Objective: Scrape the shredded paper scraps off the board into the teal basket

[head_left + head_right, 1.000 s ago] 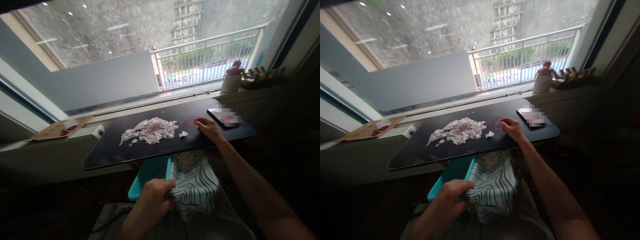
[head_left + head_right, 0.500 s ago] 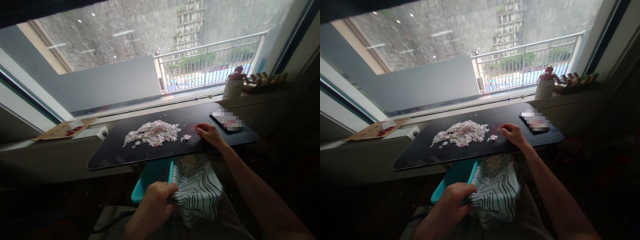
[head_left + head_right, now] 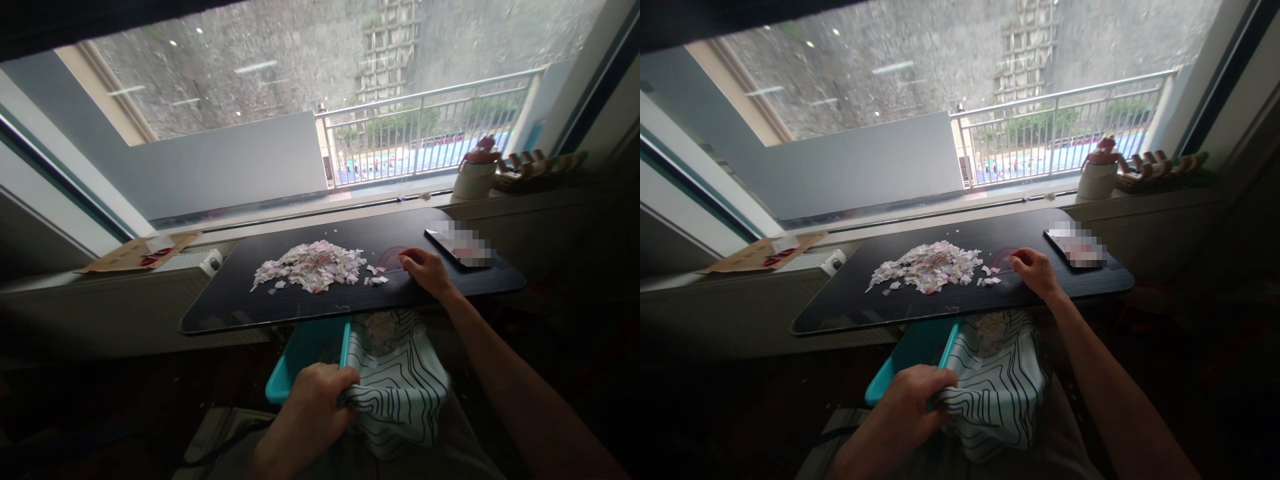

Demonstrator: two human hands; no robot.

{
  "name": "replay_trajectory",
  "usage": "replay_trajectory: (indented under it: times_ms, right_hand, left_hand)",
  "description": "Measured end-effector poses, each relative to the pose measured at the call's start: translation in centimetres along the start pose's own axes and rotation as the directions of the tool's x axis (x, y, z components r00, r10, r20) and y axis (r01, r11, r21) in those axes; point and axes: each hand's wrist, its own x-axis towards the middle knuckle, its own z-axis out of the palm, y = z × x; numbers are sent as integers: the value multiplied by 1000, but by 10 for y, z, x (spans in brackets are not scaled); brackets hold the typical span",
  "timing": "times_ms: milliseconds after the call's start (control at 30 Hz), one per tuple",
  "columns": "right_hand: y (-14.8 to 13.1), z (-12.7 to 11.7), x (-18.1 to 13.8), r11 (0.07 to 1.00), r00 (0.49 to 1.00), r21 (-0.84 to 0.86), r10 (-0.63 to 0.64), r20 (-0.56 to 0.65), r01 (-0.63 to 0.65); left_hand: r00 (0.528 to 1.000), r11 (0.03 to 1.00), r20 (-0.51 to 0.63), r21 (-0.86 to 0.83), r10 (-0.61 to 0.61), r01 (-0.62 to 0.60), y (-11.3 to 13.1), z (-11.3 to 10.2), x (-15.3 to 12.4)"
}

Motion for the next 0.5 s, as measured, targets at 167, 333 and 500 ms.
replay_trajectory:
  times_ms: [167, 333, 500]
  right_hand:
    - [2, 0, 1, 999, 999, -48, 12, -42, -14]
    - [0, 0, -1, 1000, 999, 15, -21, 40, 20]
    - [-1, 0, -1, 1000, 999, 26, -9, -32, 10]
  left_hand:
    - [1000, 1000, -5, 5, -3, 3, 0, 0, 0]
    - [1000, 1000, 6, 14, -2, 2, 1, -1, 0]
    - [1000, 1000, 10, 20, -9, 9, 2, -2, 1]
